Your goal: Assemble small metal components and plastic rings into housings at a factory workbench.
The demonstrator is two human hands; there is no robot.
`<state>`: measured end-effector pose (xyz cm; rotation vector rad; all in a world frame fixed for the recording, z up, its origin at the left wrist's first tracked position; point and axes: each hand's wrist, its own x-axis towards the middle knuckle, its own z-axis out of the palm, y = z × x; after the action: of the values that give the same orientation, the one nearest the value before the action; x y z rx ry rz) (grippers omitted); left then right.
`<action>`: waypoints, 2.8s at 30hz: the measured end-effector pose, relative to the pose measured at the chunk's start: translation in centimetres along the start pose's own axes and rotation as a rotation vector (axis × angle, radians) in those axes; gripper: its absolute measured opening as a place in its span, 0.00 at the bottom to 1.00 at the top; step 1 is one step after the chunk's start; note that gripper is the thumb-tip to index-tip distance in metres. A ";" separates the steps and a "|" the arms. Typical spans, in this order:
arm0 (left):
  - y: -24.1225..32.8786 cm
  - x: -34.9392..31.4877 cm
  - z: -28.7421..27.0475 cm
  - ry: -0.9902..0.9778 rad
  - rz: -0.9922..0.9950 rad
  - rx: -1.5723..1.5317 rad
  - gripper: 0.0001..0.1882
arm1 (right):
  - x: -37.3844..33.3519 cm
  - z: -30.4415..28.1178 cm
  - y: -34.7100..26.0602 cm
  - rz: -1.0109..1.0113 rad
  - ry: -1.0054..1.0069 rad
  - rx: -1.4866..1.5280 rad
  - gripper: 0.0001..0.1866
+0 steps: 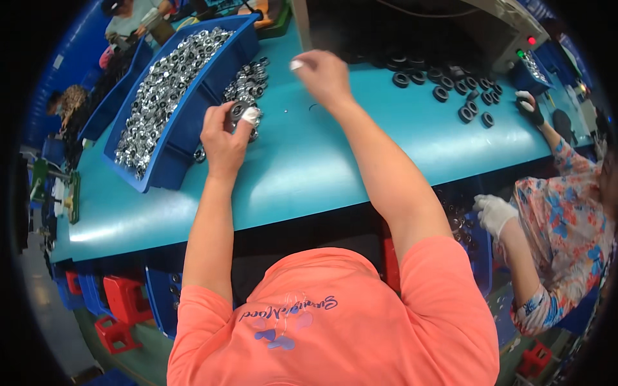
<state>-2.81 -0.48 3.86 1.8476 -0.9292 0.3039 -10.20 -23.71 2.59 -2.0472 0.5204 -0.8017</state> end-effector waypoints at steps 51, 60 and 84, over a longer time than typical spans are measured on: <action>-3.8 1.2 -0.4 -0.389 -0.574 -1.558 0.25 | -3.3 6.5 -1.9 -0.427 -0.350 -0.281 0.24; -3.5 1.0 -0.6 -0.364 -0.596 -1.560 0.24 | -3.5 6.3 -2.6 -0.462 -0.338 -0.186 0.16; -3.3 0.8 -0.6 -0.365 -0.569 -1.543 0.24 | -3.8 6.6 -3.0 -0.403 -0.362 -0.271 0.13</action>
<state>0.19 0.34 2.35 0.6019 -0.4892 -0.9117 -8.02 -15.96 0.92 -2.5244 0.0076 -0.5854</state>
